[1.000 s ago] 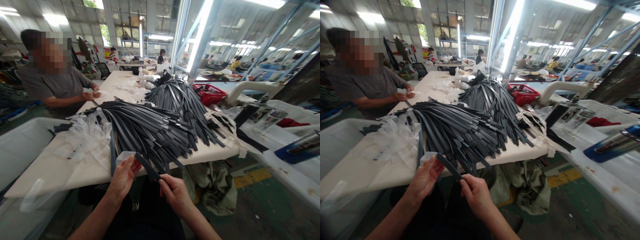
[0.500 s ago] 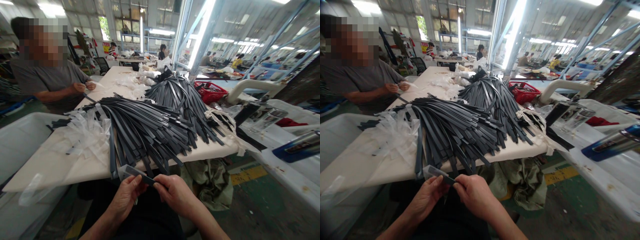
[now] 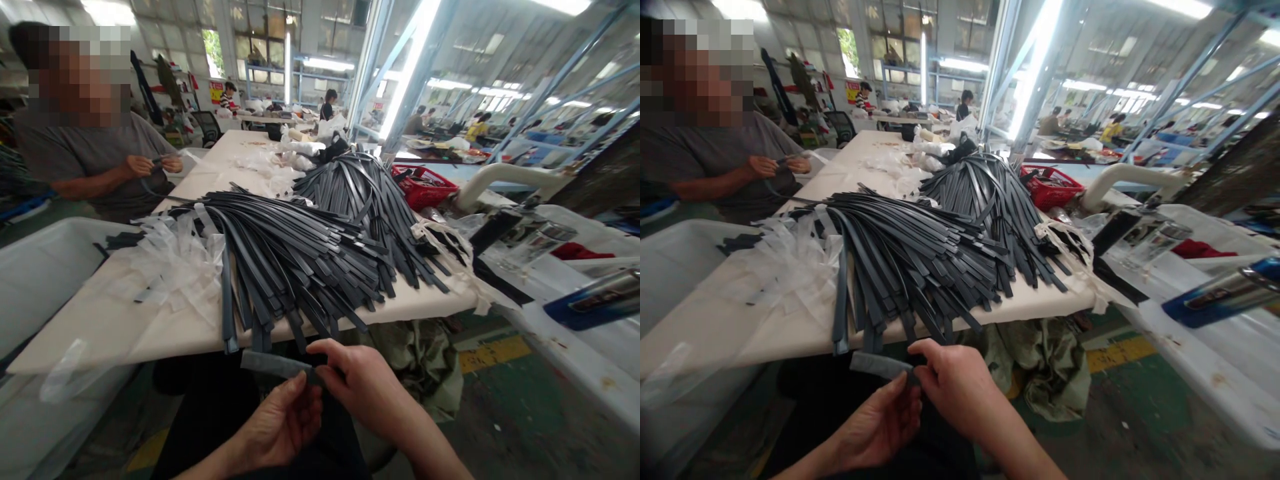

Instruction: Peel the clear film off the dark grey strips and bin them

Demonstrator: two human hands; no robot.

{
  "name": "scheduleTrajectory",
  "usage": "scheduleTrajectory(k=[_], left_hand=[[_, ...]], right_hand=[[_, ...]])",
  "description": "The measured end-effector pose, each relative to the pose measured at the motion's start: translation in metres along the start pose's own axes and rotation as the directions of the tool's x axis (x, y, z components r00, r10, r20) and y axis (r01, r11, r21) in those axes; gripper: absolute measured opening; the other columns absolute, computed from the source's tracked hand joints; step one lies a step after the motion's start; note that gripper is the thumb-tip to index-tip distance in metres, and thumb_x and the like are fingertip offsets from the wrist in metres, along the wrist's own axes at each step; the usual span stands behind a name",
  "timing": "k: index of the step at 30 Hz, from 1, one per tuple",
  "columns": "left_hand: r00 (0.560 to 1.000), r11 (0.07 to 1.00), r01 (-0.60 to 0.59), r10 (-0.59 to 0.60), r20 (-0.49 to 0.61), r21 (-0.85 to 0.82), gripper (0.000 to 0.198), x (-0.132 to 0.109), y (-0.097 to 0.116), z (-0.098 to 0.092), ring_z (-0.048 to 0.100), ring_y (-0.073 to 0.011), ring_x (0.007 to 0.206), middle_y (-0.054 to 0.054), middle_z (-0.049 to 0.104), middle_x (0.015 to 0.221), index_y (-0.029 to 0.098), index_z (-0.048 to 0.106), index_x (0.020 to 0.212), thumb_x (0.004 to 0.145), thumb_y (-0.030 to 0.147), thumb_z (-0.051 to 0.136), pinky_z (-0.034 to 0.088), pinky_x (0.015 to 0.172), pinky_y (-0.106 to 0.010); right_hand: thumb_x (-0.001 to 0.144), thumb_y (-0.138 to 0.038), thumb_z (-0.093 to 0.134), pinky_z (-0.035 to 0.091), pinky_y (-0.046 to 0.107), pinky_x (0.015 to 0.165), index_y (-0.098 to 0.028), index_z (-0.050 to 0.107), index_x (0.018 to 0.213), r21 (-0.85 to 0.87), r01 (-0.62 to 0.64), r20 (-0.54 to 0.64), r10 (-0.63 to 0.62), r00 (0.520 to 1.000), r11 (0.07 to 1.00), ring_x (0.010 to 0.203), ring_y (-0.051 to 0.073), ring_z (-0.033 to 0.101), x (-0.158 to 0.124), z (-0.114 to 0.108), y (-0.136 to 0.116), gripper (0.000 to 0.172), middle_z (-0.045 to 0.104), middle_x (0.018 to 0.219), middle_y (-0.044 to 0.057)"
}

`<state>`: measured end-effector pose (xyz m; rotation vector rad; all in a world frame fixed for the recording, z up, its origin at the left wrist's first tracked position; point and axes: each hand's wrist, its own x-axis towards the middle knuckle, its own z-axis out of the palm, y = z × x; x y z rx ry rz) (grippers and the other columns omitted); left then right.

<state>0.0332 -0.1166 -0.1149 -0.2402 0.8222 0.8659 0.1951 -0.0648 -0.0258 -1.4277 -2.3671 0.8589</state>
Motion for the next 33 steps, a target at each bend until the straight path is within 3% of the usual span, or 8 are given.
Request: scheduleTrajectory(k=[2, 5, 11, 19, 21, 24, 28, 33], left_hand=[[0.993, 0.993, 0.116, -0.117, 0.018, 0.009, 0.018, 0.007, -0.009, -0.001, 0.072, -0.017, 0.059, -0.009, 0.076, 0.07, 0.009, 0.071, 0.076, 0.079, 0.023, 0.081, 0.057, 0.059, -0.025], [0.975, 0.976, 0.216, -0.217, 0.042, 0.024, 0.022, 0.013, -0.015, 0.002, 0.072, -0.0174, 0.057, -0.009, 0.076, 0.069, 0.007, 0.072, 0.076, 0.082, 0.027, 0.079, 0.056, 0.056, -0.026], [0.987, 0.987, 0.154, -0.156, -0.028, -0.049, 0.031, 0.013, -0.011, 0.014, 0.071, -0.0156, 0.054, -0.008, 0.076, 0.065, 0.006, 0.07, 0.074, 0.095, 0.026, 0.062, 0.057, 0.056, -0.027], [0.982, 0.982, 0.187, -0.187, 0.041, -0.011, 0.029, 0.02, -0.019, 0.023, 0.071, -0.014, 0.053, -0.006, 0.074, 0.061, 0.005, 0.072, 0.08, 0.097, 0.026, 0.06, 0.056, 0.054, -0.024], [0.991, 0.991, 0.134, -0.134, 0.017, -0.019, 0.027, 0.022, -0.016, 0.024, 0.07, -0.0138, 0.052, -0.006, 0.074, 0.062, 0.006, 0.071, 0.079, 0.096, 0.023, 0.061, 0.056, 0.054, -0.024], [0.998, 0.997, 0.052, -0.054, -0.038, -0.054, 0.03, 0.022, -0.006, 0.024, 0.071, -0.0149, 0.053, -0.007, 0.075, 0.064, 0.007, 0.068, 0.074, 0.097, 0.023, 0.058, 0.057, 0.054, -0.026], [0.996, 0.994, 0.032, -0.04, -0.076, -0.104, 0.031, 0.024, 0.001, 0.021, 0.07, -0.0159, 0.053, -0.007, 0.074, 0.063, 0.009, 0.067, 0.073, 0.098, 0.023, 0.056, 0.058, 0.054, -0.028], [0.996, 0.995, 0.081, -0.083, -0.038, -0.062, 0.028, 0.029, -0.008, 0.017, 0.071, -0.0166, 0.054, -0.008, 0.073, 0.063, 0.006, 0.068, 0.075, 0.096, 0.023, 0.06, 0.058, 0.054, -0.027]], right_hand=[[0.091, -0.02, 0.056, 0.045, 0.026, 0.067, -0.026, 0.07, 0.117, -0.024, -0.027, 0.028, 0.027, 0.999, 0.999, 0.077, 0.019, 0.072, 0.003, 0.007, 0.004, 0.031, 0.078, 0.086, 0.003], [0.089, -0.026, 0.061, 0.044, 0.025, 0.062, -0.027, 0.07, 0.118, 0.025, -0.05, 0.049, 0.049, 0.998, 0.998, 0.069, 0.018, 0.069, -0.01, -0.003, 0.016, 0.03, 0.075, 0.076, 0.0], [0.089, -0.029, 0.061, 0.04, 0.024, 0.053, -0.028, 0.069, 0.115, 0.071, -0.071, -0.07, 0.076, 0.995, 0.995, 0.054, 0.014, 0.058, -0.056, -0.045, 0.038, 0.027, 0.065, 0.063, -0.004], [0.088, -0.021, 0.059, 0.043, 0.026, 0.061, -0.026, 0.07, 0.116, -0.03, -0.092, -0.008, 0.092, 0.996, 0.995, 0.065, 0.018, 0.067, -0.013, 0.005, 0.023, 0.03, 0.072, 0.071, -0.001], [0.087, -0.023, 0.061, 0.043, 0.026, 0.06, -0.026, 0.069, 0.118, 0.008, -0.099, -0.013, 0.099, 0.995, 0.995, 0.066, 0.018, 0.067, -0.012, 0.002, 0.026, 0.032, 0.072, 0.071, -0.001], [0.089, -0.03, 0.06, 0.04, 0.024, 0.053, -0.024, 0.069, 0.116, 0.12, -0.078, -0.059, 0.086, 0.995, 0.99, 0.059, 0.016, 0.062, -0.027, -0.023, 0.034, 0.028, 0.068, 0.067, -0.002], [0.09, -0.03, 0.056, 0.039, 0.023, 0.051, -0.024, 0.069, 0.11, 0.078, -0.07, -0.114, 0.079, 0.99, 0.994, 0.053, 0.014, 0.059, -0.043, -0.046, 0.035, 0.024, 0.064, 0.062, -0.004], [0.09, -0.023, 0.058, 0.044, 0.025, 0.06, -0.027, 0.07, 0.112, -0.079, -0.076, 0.016, 0.078, 0.997, 0.994, 0.065, 0.017, 0.069, -0.011, -0.009, 0.023, 0.026, 0.075, 0.074, -0.001]])
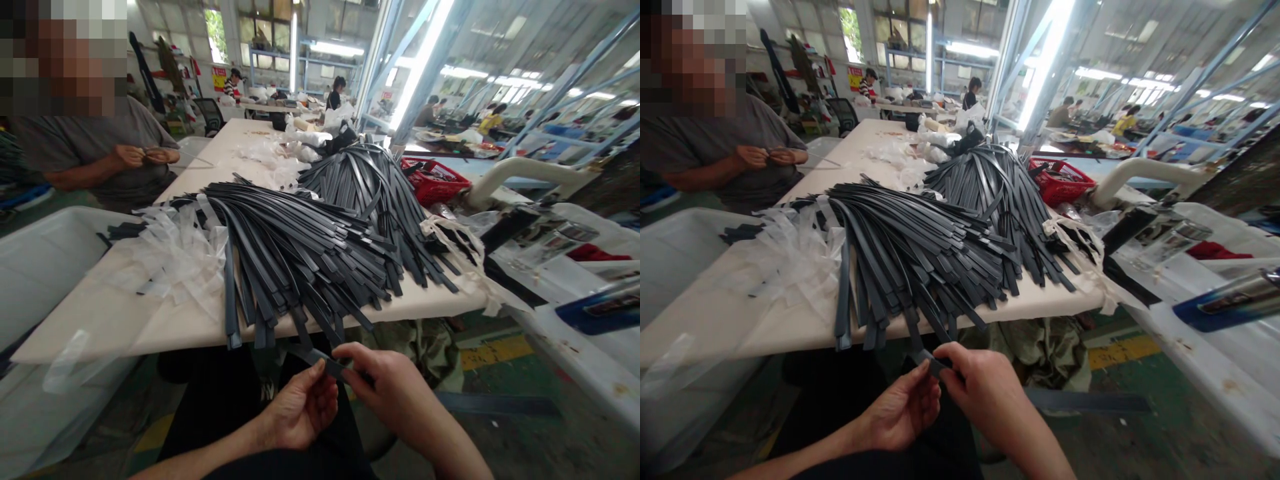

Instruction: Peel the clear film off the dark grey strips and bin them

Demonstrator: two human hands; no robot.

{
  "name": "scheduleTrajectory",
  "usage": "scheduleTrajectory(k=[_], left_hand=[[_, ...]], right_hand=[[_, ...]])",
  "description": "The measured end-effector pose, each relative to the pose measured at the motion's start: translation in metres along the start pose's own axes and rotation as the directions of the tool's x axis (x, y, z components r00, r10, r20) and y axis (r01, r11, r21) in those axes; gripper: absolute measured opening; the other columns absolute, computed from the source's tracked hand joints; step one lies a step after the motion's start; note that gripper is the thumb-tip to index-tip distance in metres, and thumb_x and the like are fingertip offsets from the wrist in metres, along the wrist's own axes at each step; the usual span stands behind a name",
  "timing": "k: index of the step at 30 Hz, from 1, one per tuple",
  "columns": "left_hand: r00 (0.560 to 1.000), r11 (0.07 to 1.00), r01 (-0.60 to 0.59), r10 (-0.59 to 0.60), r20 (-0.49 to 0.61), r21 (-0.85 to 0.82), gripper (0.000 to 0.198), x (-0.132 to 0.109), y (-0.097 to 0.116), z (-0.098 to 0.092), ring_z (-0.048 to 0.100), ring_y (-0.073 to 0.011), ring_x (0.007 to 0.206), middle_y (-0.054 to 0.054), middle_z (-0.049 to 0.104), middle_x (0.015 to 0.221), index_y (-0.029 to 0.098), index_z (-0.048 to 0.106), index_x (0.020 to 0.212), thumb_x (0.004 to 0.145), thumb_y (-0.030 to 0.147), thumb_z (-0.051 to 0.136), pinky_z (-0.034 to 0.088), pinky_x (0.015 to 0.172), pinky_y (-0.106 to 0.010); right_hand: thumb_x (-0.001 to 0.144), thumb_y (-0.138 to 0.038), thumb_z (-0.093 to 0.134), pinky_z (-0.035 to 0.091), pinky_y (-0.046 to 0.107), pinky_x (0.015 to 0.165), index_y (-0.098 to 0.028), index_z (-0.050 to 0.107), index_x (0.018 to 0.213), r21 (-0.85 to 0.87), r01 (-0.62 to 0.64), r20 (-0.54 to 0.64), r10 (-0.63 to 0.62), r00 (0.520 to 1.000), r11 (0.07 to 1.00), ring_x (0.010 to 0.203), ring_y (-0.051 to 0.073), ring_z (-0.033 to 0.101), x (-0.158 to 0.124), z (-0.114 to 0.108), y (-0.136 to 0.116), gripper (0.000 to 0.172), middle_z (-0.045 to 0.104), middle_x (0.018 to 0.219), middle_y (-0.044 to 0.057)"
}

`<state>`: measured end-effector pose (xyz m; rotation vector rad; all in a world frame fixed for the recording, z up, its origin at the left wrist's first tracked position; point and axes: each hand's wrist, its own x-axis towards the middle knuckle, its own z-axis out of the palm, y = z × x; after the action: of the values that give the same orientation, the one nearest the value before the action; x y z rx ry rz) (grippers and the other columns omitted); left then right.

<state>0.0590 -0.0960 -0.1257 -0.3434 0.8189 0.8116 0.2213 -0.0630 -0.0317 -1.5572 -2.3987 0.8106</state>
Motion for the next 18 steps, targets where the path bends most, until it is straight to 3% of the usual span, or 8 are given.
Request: scheduleTrajectory(k=[3, 5, 10, 14, 18], left_hand=[[0.999, 0.999, -0.041, 0.041, -0.008, 0.021, 0.022, 0.006, 0.0, -0.005, 0.07, -0.0151, 0.053, -0.007, 0.073, 0.064, 0.007, 0.068, 0.077, 0.095, 0.02, 0.062, 0.057, 0.052, -0.025], [0.994, 0.995, -0.101, 0.102, -0.04, 0.024, 0.02, 0.01, 0.006, -0.01, 0.069, -0.0146, 0.052, -0.006, 0.073, 0.063, 0.008, 0.067, 0.077, 0.094, 0.018, 0.062, 0.056, 0.051, -0.024], [0.984, 0.988, -0.152, 0.149, -0.101, -0.024, 0.022, 0.014, 0.026, -0.017, 0.069, -0.0148, 0.053, -0.006, 0.072, 0.063, 0.009, 0.065, 0.078, 0.096, 0.018, 0.059, 0.057, 0.053, -0.025], [0.982, 0.989, -0.144, 0.139, -0.13, -0.024, 0.021, 0.015, 0.03, -0.02, 0.068, -0.0144, 0.051, -0.006, 0.071, 0.063, 0.009, 0.064, 0.078, 0.096, 0.018, 0.059, 0.056, 0.052, -0.024], [0.98, 0.991, -0.133, 0.128, -0.151, -0.021, 0.018, 0.017, 0.029, -0.027, 0.069, -0.0153, 0.052, -0.007, 0.072, 0.063, 0.009, 0.064, 0.079, 0.095, 0.017, 0.06, 0.057, 0.051, -0.025]], right_hand=[[0.09, -0.022, 0.057, 0.05, 0.029, 0.07, -0.026, 0.07, 0.114, -0.055, -0.029, 0.029, 0.031, 0.999, 0.998, 0.082, 0.024, 0.075, 0.023, 0.023, -0.006, 0.027, 0.079, 0.088, 0.004], [0.089, -0.022, 0.06, 0.051, 0.03, 0.074, -0.027, 0.07, 0.115, -0.007, 0.003, 0.052, -0.003, 0.999, 1.0, 0.087, 0.024, 0.075, 0.026, 0.024, -0.004, 0.028, 0.079, 0.094, 0.004], [0.08, -0.014, 0.068, 0.053, 0.025, 0.077, -0.026, 0.07, 0.108, 0.112, 0.09, 0.054, -0.096, 0.994, 0.99, 0.084, 0.019, 0.072, -0.007, -0.021, 0.014, 0.03, 0.077, 0.094, 0.0], [0.082, -0.007, 0.061, 0.055, 0.021, 0.071, -0.028, 0.066, 0.11, 0.003, 0.226, -0.019, -0.226, 0.974, 0.974, 0.082, 0.015, 0.073, -0.039, -0.054, 0.027, 0.035, 0.075, 0.094, -0.001], [0.084, -0.008, 0.058, 0.056, 0.018, 0.061, -0.027, 0.065, 0.114, -0.175, 0.373, -0.114, -0.395, 0.912, 0.911, 0.071, 0.013, 0.073, -0.058, -0.07, 0.038, 0.036, 0.075, 0.09, -0.001]])
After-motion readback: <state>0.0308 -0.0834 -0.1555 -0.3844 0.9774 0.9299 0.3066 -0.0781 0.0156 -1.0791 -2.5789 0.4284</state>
